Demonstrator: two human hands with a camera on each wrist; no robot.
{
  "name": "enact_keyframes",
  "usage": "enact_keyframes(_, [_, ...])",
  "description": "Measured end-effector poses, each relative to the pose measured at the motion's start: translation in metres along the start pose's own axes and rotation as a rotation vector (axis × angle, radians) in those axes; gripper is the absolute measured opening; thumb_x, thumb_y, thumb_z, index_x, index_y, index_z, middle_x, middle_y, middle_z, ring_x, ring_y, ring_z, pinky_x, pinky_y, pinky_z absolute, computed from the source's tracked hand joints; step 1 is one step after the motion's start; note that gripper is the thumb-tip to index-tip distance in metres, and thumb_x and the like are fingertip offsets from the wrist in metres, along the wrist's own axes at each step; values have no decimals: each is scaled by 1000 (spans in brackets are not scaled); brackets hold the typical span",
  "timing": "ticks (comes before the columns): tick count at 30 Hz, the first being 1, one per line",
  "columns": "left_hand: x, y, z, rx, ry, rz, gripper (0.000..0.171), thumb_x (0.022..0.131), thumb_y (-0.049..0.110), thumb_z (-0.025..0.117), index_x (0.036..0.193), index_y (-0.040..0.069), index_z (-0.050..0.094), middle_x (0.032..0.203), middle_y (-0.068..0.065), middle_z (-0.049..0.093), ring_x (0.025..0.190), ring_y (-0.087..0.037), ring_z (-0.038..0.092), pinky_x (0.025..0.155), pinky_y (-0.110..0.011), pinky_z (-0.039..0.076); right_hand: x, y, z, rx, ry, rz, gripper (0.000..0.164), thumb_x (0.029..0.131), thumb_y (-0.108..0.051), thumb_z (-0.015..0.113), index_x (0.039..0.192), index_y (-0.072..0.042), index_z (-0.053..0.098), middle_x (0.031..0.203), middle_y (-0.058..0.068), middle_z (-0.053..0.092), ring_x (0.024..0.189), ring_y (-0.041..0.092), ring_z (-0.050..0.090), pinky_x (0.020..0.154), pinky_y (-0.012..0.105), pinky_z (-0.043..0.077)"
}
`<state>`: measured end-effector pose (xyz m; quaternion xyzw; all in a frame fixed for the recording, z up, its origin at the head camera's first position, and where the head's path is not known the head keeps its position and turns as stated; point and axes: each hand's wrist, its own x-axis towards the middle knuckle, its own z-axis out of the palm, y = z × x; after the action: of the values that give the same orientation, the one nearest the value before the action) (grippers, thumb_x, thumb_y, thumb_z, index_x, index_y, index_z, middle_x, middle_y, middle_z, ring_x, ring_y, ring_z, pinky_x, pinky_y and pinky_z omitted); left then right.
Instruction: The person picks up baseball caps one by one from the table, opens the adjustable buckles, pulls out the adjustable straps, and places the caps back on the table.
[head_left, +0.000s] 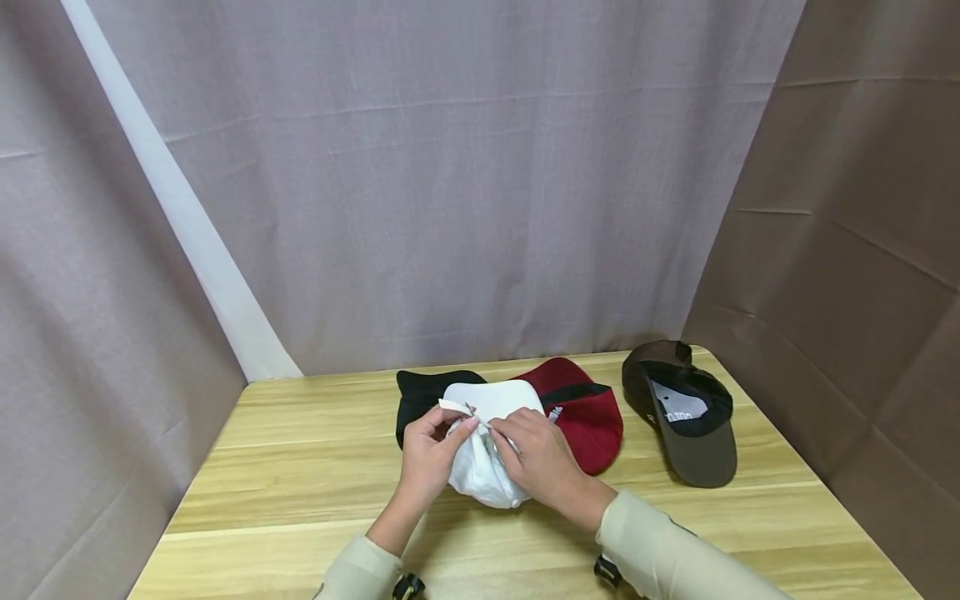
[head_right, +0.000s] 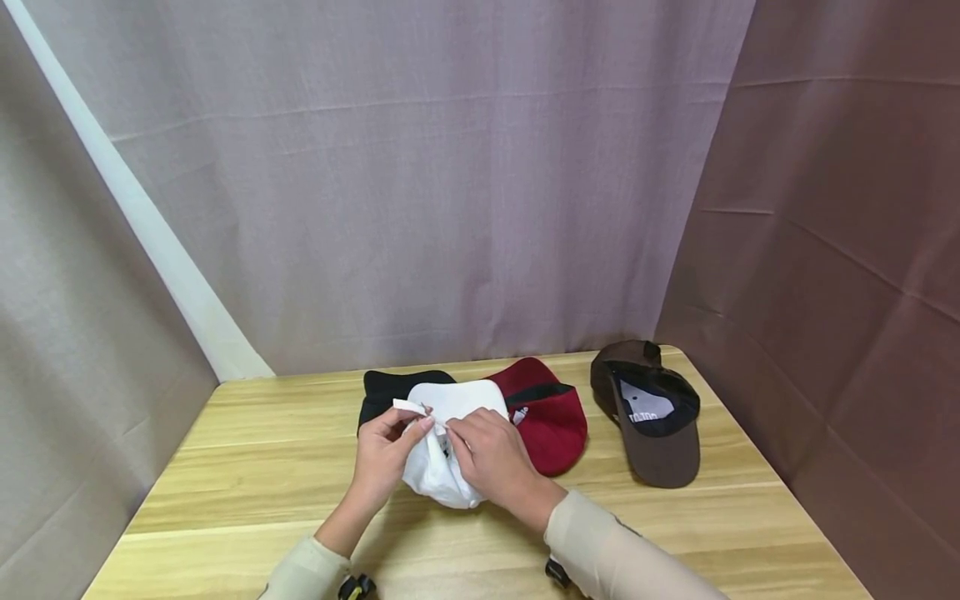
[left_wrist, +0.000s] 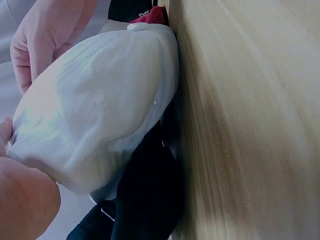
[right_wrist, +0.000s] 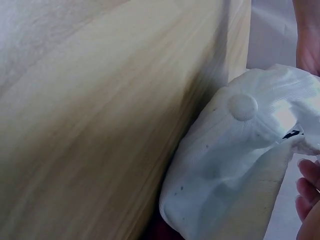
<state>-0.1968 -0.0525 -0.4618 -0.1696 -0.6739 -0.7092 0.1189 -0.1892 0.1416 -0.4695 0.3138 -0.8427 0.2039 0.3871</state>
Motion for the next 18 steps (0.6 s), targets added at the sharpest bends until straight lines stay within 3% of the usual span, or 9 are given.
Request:
enact_keyframes(6, [-1, 0, -1, 3, -4, -12, 8, 94, 5, 80, 100, 0, 79, 108, -22, 77, 95, -5, 71, 81, -17, 56, 1, -2, 1, 11, 30, -7, 14, 87, -12, 82, 101, -9, 81, 83, -1, 77, 82, 15, 69, 78, 32, 57])
enact_keyframes(18, [0, 0, 3, 7, -28, -17, 8, 94, 5, 80, 100, 0, 79, 105, -20, 77, 93, -5, 71, 81, -19, 57, 13, -7, 0, 45, 39, 19, 16, 92, -13, 76, 108, -8, 80, 89, 0, 78, 88, 16, 71, 83, 35, 59])
